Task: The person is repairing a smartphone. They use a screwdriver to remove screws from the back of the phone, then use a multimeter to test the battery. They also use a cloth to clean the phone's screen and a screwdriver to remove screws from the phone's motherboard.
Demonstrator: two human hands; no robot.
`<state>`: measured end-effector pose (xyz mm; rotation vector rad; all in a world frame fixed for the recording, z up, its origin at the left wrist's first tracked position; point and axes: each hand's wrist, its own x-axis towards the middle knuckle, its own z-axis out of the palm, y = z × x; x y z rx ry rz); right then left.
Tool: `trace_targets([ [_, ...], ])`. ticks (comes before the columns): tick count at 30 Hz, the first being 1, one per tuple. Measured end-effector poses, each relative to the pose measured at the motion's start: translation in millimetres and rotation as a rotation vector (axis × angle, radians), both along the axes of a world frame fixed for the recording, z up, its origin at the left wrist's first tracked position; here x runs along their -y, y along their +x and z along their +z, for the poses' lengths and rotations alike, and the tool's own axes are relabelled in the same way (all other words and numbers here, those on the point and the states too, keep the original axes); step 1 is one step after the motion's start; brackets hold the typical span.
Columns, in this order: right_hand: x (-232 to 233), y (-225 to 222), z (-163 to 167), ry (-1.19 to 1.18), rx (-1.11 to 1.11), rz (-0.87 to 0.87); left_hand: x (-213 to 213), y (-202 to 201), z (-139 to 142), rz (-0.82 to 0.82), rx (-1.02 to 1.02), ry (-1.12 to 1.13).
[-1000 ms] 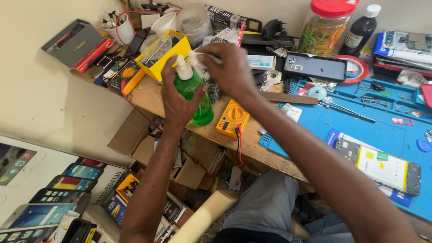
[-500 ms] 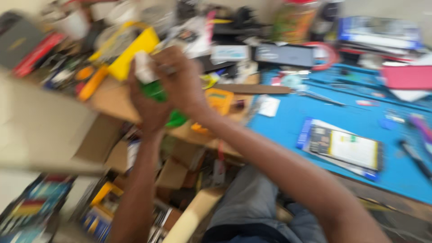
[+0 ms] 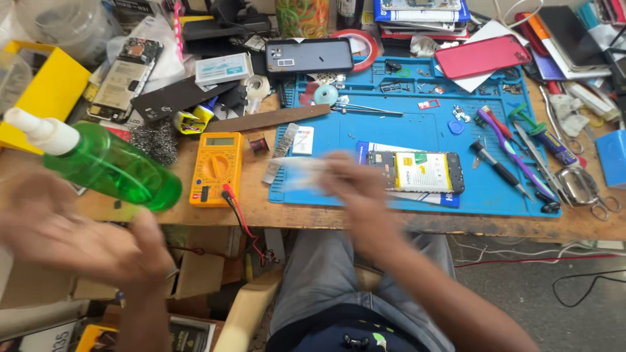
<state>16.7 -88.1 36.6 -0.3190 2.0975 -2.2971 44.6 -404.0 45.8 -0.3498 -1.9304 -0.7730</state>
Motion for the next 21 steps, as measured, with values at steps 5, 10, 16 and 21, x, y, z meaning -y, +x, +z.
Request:
trace_targets([
  [5,-131.8,2.0,2.5,0.889,-0.507,-0.507,-83.9,13.8,-18.9,-0.327,0.197,0.023],
  [10,-119.7,-8.5,-5.1,1.114,-0.744,-0.175,-149.1,-13.0,-14.6,-0.461,0.357,-0.151],
  [16,-102.4,-14.4,-9.4,1.196,-0.83,-0.018,-160.9,-27.9,-18.8,-0.439,0.45,-0.09],
  [21,-107.7,-17.7,-10.6,1.228,-0.906,0.041,-161.3,-33.9,-26.6,-0.436,0.49,-0.107],
])
